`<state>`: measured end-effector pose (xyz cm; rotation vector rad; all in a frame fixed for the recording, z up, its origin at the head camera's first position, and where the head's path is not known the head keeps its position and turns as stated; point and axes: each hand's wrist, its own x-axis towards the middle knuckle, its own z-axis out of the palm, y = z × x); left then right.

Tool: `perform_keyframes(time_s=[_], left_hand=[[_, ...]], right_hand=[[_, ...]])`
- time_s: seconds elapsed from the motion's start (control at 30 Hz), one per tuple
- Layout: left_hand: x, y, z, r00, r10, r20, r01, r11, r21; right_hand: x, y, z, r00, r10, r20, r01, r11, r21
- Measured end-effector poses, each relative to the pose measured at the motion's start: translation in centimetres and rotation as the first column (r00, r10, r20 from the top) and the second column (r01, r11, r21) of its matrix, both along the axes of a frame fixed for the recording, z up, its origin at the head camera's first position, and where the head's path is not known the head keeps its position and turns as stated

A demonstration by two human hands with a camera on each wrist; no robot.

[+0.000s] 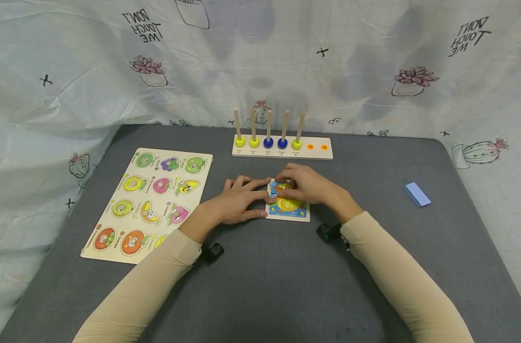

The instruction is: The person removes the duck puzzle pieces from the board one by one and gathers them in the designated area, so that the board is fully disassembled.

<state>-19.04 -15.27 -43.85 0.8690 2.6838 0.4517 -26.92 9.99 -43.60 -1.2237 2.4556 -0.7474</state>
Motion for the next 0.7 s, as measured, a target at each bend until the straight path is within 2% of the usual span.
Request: perform_keyframes(time_s=[0.33,0.7], left_hand=[[0.1,0.03,0.21,1.0,0.011,0.012,-0.011,1.0,-0.009],[0.17,0.16,0.17,1.0,0.012,-0.006,-0.012,1.0,-0.001]], right_hand=[[0.26,-0.43,0.08,0.999,-0.036,0.0,0.036,0.999,0.025],[0.27,0.14,-0.08,0.994,-0.048,0.095,0.057,0.994,-0.093]])
